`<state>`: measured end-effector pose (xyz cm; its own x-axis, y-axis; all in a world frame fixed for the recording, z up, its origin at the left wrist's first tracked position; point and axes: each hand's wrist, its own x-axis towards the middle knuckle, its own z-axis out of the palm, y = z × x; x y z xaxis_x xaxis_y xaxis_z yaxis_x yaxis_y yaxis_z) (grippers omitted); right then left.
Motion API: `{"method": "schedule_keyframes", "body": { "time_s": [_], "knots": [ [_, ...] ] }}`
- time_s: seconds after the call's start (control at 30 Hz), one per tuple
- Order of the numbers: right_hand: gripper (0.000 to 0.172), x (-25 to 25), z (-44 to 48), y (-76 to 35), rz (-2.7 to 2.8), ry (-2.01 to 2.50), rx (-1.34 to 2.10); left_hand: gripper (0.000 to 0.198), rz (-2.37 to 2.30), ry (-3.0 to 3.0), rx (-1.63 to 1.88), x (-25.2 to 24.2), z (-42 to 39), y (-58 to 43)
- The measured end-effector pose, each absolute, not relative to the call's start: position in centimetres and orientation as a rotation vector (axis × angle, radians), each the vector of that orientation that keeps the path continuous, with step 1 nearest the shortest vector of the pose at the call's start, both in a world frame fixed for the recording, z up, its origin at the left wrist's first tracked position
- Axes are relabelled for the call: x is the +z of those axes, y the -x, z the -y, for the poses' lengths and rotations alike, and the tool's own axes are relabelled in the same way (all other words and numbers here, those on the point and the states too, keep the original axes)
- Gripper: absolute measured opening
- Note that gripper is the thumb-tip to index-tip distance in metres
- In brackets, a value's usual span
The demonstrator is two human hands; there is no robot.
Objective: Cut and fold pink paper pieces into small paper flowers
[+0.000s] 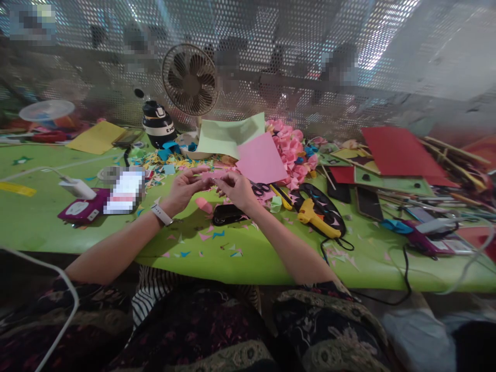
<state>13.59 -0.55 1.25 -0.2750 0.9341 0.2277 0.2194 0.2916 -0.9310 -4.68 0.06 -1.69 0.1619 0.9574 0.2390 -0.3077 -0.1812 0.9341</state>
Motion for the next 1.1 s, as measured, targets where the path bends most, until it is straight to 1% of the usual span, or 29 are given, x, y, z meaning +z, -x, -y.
{"method": "schedule_keyframes", "body": {
  "time_s": [0.27, 0.37, 0.5, 0.7, 0.93, 1.1],
  "knots": [
    [0.052, 1.3, 0.7, -13.4, 1.728, 1.033, 1.068, 0.056, -0.75, -1.222, 1.332, -1.7, 0.0, 4.7],
    [0.051, 1.2, 0.5, -13.5, 1.752, 1.018, 1.074, 0.055, -0.762, -1.25, 1.318, -1.6, -0.1, 4.9],
    [0.044, 1.2, 0.2, -14.0, 1.817, 1.038, 1.043, 0.053, -0.776, -1.34, 1.229, -1.3, -0.5, 5.5],
    [0.039, 1.3, 0.1, -14.3, 1.858, 1.034, 1.045, 0.057, -0.806, -1.428, 1.131, -0.5, -0.5, 6.3],
    [0.029, 1.7, 0.2, -14.3, 1.909, 1.062, 1.108, 0.06, -0.79, -1.428, 1.107, -0.3, -0.1, 6.1],
    [0.02, 2.2, -0.6, -15.4, 1.792, 1.09, 1.191, 0.057, -0.843, -1.383, 1.162, 0.0, -0.6, 6.8]
  ]
}}
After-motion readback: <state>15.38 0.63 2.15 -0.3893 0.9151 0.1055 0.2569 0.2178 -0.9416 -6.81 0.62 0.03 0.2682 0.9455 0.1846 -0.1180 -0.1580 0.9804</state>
